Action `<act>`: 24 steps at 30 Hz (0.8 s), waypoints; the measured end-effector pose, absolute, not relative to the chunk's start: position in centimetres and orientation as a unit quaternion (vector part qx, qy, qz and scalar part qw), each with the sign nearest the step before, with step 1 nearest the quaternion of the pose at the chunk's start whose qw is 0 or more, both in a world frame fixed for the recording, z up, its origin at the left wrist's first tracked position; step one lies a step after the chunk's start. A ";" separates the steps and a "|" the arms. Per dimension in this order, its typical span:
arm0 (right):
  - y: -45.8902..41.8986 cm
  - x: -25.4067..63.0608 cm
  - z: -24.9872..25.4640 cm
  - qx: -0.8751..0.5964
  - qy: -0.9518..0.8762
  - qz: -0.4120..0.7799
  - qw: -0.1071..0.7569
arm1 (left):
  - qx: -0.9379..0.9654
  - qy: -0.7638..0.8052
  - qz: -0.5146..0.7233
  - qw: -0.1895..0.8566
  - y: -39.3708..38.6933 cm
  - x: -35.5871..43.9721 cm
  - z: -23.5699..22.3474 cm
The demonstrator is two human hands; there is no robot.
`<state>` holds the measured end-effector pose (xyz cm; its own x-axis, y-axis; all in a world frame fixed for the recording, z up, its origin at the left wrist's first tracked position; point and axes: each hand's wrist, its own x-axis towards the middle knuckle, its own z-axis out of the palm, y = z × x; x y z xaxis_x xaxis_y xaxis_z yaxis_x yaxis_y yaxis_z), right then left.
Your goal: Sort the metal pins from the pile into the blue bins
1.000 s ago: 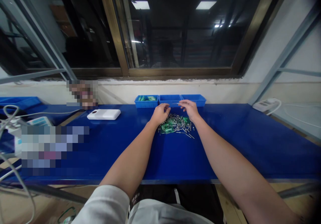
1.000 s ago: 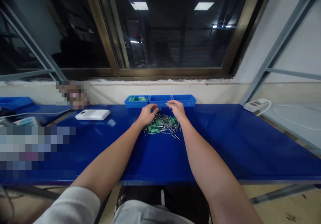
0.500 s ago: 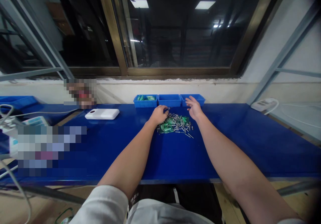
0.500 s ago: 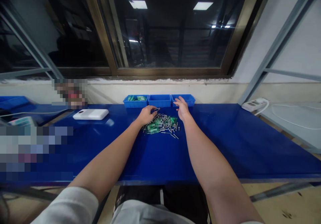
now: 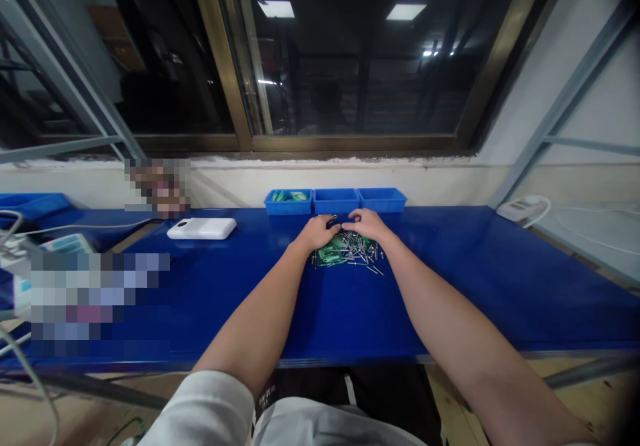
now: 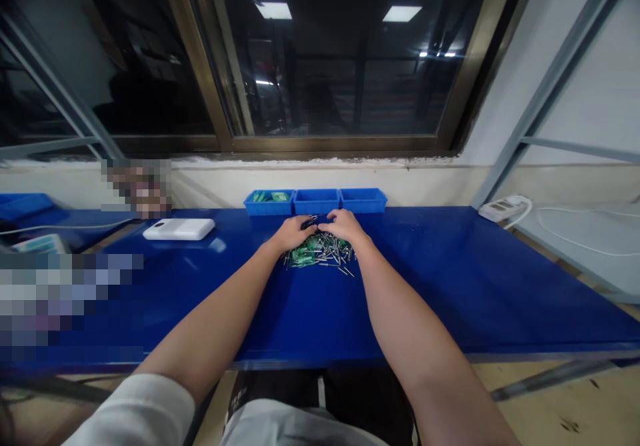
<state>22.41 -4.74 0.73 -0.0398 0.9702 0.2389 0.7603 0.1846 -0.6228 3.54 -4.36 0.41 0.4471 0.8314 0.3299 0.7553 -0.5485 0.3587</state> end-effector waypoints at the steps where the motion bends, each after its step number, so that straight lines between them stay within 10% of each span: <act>1: -4.9 22.2 0.8 -0.618 -0.711 0.163 0.294 | 0.848 0.468 0.235 0.085 -4.4 3.6 0.4; 24: -5.2 21.2 0.4 -0.569 -0.769 0.111 0.271 | 0.866 0.420 0.268 0.050 -4.5 3.6 0.5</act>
